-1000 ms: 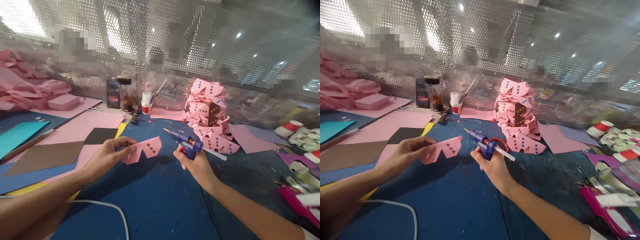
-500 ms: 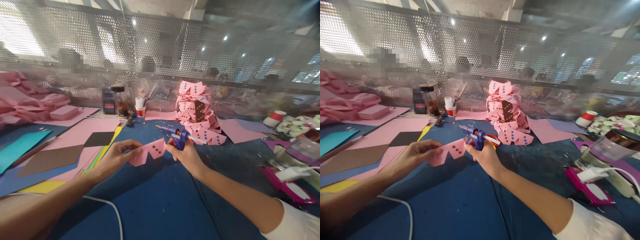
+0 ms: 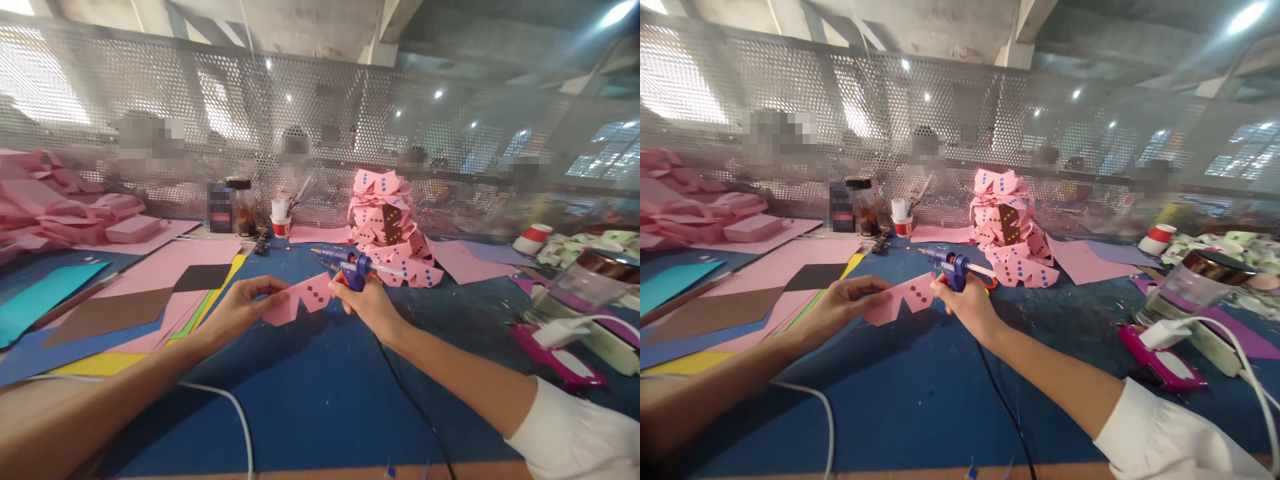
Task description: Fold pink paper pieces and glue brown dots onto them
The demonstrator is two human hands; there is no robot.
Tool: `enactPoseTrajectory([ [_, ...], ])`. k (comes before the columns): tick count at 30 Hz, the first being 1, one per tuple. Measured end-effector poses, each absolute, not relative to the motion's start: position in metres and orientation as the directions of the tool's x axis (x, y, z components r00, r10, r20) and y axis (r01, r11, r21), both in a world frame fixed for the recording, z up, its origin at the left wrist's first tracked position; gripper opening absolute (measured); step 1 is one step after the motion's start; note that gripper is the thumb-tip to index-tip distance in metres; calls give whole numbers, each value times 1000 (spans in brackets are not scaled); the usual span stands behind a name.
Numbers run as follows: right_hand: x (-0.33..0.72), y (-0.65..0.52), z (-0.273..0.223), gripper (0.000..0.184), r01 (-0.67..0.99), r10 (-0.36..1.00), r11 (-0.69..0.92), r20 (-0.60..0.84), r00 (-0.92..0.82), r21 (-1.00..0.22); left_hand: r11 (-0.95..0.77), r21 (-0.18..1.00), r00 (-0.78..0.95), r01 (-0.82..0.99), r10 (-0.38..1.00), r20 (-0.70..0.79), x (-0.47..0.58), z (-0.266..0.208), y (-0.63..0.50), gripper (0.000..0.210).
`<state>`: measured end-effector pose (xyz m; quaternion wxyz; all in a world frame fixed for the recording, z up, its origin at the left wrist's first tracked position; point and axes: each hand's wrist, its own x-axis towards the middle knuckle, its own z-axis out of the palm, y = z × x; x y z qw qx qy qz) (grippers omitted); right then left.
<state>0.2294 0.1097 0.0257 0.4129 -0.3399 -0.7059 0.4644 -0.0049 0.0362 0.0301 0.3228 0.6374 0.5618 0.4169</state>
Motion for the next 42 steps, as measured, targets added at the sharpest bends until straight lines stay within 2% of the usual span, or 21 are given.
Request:
enactPoseTrajectory([
  [8,234,104,31,25,83,896,263,212,-391,-961,-169,897,73,409,986,153,4,37,35,32],
  [12,243,97,37,28,57,908,267,231,-349,-962,-176,904,66,389,984,164,11,42,30,35],
  [19,269,92,33,29,72,934,279,253,-252,-958,-330,800,17,501,928,372,5,33,32,30],
  [22,271,92,26,29,70,934,278,253,-253,-958,-319,782,57,536,937,344,3,25,35,32],
  [27,267,93,20,29,116,935,280,244,-257,-953,-262,819,99,511,964,247,4,19,33,33],
  [33,272,92,23,29,206,904,386,324,-278,-899,-238,812,32,533,965,262,0,20,33,31],
  [36,273,81,24,30,294,917,377,310,-251,-878,-209,822,12,529,971,239,-4,21,35,30],
  [38,270,70,23,30,353,915,374,279,-291,-858,-209,820,18,533,971,237,-5,20,35,30],
  [42,262,55,18,22,399,794,567,349,-498,-721,-241,807,61,539,967,247,-4,17,35,31],
])
